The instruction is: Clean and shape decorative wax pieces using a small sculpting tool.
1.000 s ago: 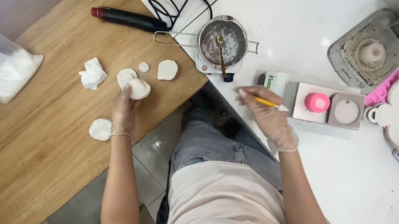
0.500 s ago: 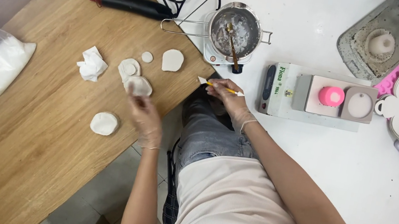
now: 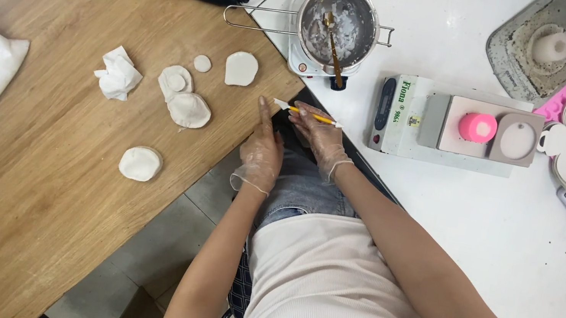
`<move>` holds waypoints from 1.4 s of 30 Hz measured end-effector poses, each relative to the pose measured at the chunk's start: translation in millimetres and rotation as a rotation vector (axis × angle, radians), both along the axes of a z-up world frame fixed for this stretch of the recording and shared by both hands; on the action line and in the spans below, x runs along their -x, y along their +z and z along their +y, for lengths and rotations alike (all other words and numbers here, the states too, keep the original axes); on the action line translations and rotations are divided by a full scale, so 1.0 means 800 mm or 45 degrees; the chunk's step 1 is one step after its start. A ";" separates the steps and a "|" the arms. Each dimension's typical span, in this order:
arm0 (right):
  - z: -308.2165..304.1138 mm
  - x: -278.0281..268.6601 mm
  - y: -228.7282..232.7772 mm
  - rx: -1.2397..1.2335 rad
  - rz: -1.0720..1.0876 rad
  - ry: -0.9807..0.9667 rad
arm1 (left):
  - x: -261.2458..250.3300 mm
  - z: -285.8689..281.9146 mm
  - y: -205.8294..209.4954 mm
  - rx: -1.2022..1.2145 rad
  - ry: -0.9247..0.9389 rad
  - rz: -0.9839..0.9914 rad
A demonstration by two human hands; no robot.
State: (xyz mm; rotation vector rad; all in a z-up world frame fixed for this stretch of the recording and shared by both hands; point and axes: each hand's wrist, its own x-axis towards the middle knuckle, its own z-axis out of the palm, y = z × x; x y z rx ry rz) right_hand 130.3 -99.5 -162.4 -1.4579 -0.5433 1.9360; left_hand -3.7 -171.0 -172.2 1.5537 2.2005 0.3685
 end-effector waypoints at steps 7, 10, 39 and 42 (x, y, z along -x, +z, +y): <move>-0.004 0.014 0.000 0.014 -0.026 0.066 | -0.017 -0.002 -0.024 0.083 0.070 -0.195; -0.006 0.016 -0.012 0.024 0.045 0.050 | -0.018 -0.005 -0.007 -0.012 0.106 -0.283; 0.090 -0.054 0.221 -0.692 -0.146 -0.174 | -0.034 0.171 0.193 0.002 0.236 -2.061; 0.105 -0.052 0.184 -0.744 -0.205 -0.186 | -0.024 0.177 0.178 0.092 0.220 -2.171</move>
